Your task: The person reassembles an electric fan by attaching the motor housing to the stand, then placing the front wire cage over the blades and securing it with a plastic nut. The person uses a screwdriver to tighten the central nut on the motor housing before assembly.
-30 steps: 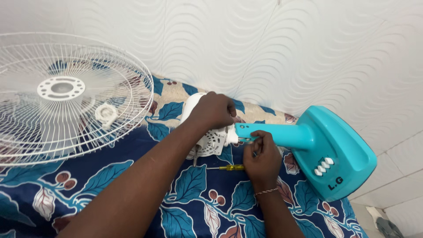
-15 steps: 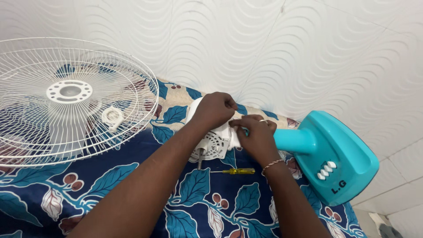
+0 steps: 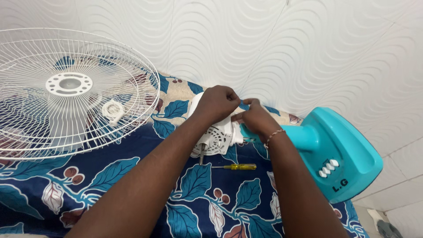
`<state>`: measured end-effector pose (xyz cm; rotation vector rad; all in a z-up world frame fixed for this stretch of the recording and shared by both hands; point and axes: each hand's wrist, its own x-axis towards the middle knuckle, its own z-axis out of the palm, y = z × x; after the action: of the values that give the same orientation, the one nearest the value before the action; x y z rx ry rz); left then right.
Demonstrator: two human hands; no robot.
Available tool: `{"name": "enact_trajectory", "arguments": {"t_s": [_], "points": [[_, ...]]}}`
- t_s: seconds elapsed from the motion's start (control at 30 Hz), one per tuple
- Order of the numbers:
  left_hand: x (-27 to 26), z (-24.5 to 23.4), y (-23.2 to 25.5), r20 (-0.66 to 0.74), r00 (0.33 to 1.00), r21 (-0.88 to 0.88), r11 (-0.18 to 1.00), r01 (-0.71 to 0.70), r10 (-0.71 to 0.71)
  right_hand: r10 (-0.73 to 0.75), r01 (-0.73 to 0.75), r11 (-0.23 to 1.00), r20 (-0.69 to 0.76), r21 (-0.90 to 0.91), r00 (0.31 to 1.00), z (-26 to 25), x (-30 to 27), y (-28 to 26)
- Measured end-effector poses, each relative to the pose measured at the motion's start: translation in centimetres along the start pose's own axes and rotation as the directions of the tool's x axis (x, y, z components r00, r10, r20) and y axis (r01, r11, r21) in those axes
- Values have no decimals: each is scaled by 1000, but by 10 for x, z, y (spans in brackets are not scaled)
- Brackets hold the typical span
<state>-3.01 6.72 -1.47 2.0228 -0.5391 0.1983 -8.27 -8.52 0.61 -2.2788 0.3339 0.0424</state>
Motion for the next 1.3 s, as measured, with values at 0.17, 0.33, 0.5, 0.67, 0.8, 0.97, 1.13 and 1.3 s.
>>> {"name": "enact_trajectory", "arguments": {"t_s": [0.17, 0.33, 0.5, 0.67, 0.8, 0.97, 1.13, 1.3], "points": [[0, 1, -1, -37, 999, -3, 1000, -13, 13, -146, 82, 917, -135, -391, 980, -4, 6, 16], [0, -2, 1, -31, 999, -90, 996, -23, 20, -181, 163, 853, 12, -497, 983, -2, 15, 27], [-12, -15, 9, -116, 986, -330, 931, -155, 123, -337, 337, 941, 16, -34, 942, -2, 6, 22], [-39, -31, 21, -258, 931, -483, 801, -355, 257, -412, 411, 909, -296, -68, 862, 7, -31, 17], [-74, -46, 21, -290, 846, -205, 834, -512, 448, -476, 558, 829, -571, -37, 669, 19, -64, 14], [-135, -71, 10, -242, 813, 40, 842, -537, 530, -578, 658, 726, -696, -200, 426, 31, -94, 3], [-187, -112, 2, -215, 754, 294, 777, -557, 621, -618, 723, 670, -667, -168, 417, 48, -116, -24], [-216, -155, -7, -200, 840, 306, 847, -435, 504, -820, 739, 511, -507, -439, 266, 66, -135, -31]]}}
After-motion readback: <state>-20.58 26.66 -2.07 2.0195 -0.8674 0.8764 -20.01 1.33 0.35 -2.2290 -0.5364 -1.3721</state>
